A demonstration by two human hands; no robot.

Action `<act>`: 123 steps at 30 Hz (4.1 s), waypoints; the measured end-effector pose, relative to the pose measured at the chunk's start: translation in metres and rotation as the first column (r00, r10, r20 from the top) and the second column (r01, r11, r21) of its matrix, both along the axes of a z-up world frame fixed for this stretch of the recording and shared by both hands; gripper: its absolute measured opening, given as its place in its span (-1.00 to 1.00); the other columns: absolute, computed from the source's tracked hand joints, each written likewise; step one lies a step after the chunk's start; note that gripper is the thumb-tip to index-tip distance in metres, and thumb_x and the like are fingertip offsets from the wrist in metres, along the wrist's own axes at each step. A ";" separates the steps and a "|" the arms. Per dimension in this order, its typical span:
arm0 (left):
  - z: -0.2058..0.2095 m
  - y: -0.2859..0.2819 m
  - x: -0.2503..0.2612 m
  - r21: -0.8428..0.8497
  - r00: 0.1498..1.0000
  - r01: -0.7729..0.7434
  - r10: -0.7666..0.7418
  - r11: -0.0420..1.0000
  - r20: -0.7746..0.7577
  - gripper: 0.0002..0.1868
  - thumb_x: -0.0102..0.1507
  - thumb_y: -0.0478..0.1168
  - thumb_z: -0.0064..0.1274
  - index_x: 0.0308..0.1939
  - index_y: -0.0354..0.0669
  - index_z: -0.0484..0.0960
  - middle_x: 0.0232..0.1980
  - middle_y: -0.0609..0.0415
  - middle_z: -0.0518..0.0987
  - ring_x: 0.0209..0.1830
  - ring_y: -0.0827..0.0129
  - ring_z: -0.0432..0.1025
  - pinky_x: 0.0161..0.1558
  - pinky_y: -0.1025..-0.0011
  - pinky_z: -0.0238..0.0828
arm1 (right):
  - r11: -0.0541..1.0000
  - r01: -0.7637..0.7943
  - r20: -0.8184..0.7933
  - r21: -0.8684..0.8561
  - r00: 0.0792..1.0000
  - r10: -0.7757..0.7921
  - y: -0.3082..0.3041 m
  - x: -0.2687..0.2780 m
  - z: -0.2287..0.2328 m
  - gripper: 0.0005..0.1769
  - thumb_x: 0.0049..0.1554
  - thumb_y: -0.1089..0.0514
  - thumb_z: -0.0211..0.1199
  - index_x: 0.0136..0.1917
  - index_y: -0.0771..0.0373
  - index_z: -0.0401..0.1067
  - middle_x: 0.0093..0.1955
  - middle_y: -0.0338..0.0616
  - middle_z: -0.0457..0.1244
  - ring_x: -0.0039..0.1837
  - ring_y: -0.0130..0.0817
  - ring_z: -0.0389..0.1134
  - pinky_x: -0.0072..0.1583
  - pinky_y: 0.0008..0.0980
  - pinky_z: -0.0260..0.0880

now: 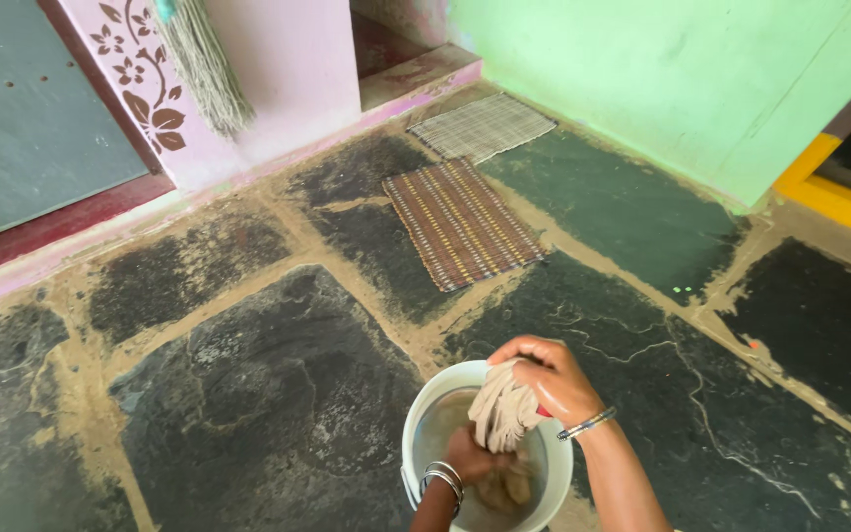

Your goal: The person mops the floor with a cloth, then rinses the cloth in a bucket of water and wrings it out before wiping a ledge near a window.

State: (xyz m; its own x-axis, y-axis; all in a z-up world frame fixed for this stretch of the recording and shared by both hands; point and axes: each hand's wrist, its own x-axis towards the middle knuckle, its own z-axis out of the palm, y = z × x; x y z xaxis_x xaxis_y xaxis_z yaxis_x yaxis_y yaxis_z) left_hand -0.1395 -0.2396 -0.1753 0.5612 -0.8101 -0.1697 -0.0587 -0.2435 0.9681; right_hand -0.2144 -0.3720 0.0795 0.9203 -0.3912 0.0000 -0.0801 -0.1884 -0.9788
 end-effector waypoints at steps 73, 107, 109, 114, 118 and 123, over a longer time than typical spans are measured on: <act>0.083 0.012 0.001 0.109 0.632 -0.376 0.341 0.920 -0.696 -0.25 -0.06 -0.01 0.55 0.07 -0.28 0.56 -0.27 0.06 0.59 -0.55 0.48 0.36 -0.57 0.56 0.27 | 0.886 0.153 -0.350 0.438 0.937 0.011 -0.019 0.014 -0.163 -0.24 0.01 -0.29 0.22 0.42 -0.02 0.28 0.17 -0.24 0.38 0.23 -0.40 0.35 0.26 -0.28 0.27; 0.084 -0.003 -0.027 0.617 0.916 -0.222 -0.056 0.755 0.398 -0.42 0.21 0.02 0.23 0.20 -0.12 0.41 -0.05 -0.09 0.64 -0.05 0.06 0.59 -0.09 0.13 0.58 | 0.794 0.490 -0.264 -0.360 0.763 -0.591 0.021 0.042 -0.229 -0.40 -0.11 0.02 0.48 0.13 0.17 0.30 -0.05 0.03 0.40 0.03 -0.03 0.47 0.10 -0.16 0.49; 0.078 -0.005 -0.022 0.619 0.928 -0.170 -0.087 0.766 0.363 -0.50 0.23 0.10 0.21 0.06 -0.15 0.50 -0.12 -0.08 0.66 -0.14 0.13 0.61 -0.11 0.18 0.59 | 0.907 0.419 -0.384 -0.055 0.829 -0.406 0.007 0.041 -0.213 -0.20 -0.08 -0.14 0.54 0.28 0.08 0.18 0.12 0.01 0.32 0.22 -0.11 0.40 0.19 -0.20 0.50; 0.057 0.022 0.020 -0.054 0.864 0.136 -0.146 0.989 -0.482 -0.58 0.23 0.07 0.26 -0.07 -0.18 0.61 -0.35 0.10 0.65 -0.56 0.52 0.46 -0.58 0.55 0.31 | 0.618 0.075 -0.053 0.783 0.997 -0.053 -0.012 0.008 -0.148 -0.07 0.07 -0.48 0.15 0.42 0.25 0.29 0.25 0.02 0.34 0.30 -0.05 0.32 0.24 -0.07 0.42; 0.066 0.034 0.012 -0.276 0.496 0.196 -0.338 0.941 -0.800 -0.59 0.25 0.10 0.18 -0.02 -0.07 0.54 -0.35 0.11 0.61 -0.62 0.61 0.35 -0.69 0.69 0.08 | 0.314 -0.160 0.181 0.936 0.983 -0.038 0.022 0.006 -0.116 -0.01 -0.09 -0.54 0.11 0.44 0.05 0.26 0.24 0.00 0.37 0.24 0.01 0.39 0.15 0.09 0.41; 0.088 0.034 -0.003 -0.290 0.527 0.294 -0.407 0.911 -0.746 -0.56 0.25 0.09 0.19 0.08 -0.07 0.61 -0.33 0.19 0.59 -0.58 0.64 0.36 -0.59 0.66 0.21 | 0.389 -0.455 0.424 0.801 0.890 0.167 0.006 0.013 -0.118 -0.38 0.17 0.15 0.27 0.47 0.23 0.24 -0.12 -0.14 0.33 -0.02 -0.29 0.39 0.11 -0.12 0.47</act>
